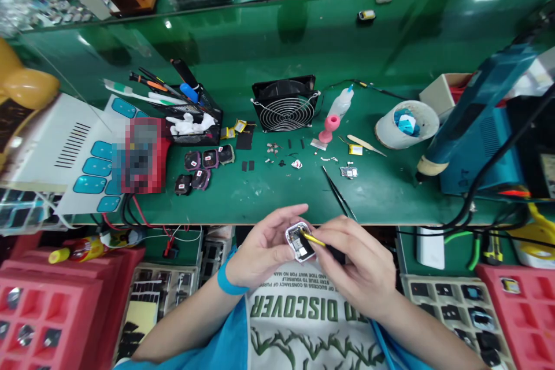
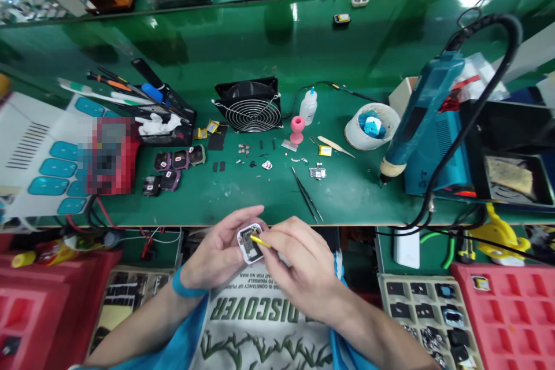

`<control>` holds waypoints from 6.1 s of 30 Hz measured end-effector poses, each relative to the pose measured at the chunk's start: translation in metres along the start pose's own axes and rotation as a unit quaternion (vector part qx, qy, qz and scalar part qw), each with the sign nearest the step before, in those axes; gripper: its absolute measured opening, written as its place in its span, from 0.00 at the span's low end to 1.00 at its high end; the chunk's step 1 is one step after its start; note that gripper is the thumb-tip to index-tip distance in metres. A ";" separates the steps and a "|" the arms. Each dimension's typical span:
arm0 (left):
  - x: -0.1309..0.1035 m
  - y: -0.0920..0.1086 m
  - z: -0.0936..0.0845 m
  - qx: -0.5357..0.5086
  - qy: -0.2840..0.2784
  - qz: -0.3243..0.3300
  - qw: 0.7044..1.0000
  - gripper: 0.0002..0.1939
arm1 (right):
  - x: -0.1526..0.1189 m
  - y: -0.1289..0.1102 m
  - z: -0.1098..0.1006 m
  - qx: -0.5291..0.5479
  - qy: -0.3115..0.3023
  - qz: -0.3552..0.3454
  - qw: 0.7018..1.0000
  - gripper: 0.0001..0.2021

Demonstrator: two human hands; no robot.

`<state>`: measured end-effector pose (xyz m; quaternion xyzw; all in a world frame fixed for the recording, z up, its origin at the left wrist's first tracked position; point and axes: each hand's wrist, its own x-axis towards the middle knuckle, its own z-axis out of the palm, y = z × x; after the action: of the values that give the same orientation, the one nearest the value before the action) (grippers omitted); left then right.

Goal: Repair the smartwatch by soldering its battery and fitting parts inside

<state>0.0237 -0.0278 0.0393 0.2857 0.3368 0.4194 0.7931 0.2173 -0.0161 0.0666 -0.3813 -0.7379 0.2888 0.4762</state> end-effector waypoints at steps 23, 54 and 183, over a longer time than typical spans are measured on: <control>0.022 0.001 -0.062 0.712 -0.024 0.340 0.614 0.07 | 0.001 0.059 0.024 -0.092 -0.113 0.005 0.989 0.04; 0.017 -0.008 -0.057 0.748 -0.005 0.347 0.566 0.14 | 0.002 0.076 -0.032 -0.315 -0.050 0.054 0.946 0.05; 0.024 -0.003 -0.043 0.679 0.047 0.311 0.663 0.06 | -0.014 0.050 0.014 0.089 -0.069 0.098 0.989 0.10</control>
<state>0.0020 -0.0011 0.0032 0.8129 0.4570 0.3097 0.1854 0.2226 -0.0016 0.0158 -0.3869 -0.6996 0.4240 0.4254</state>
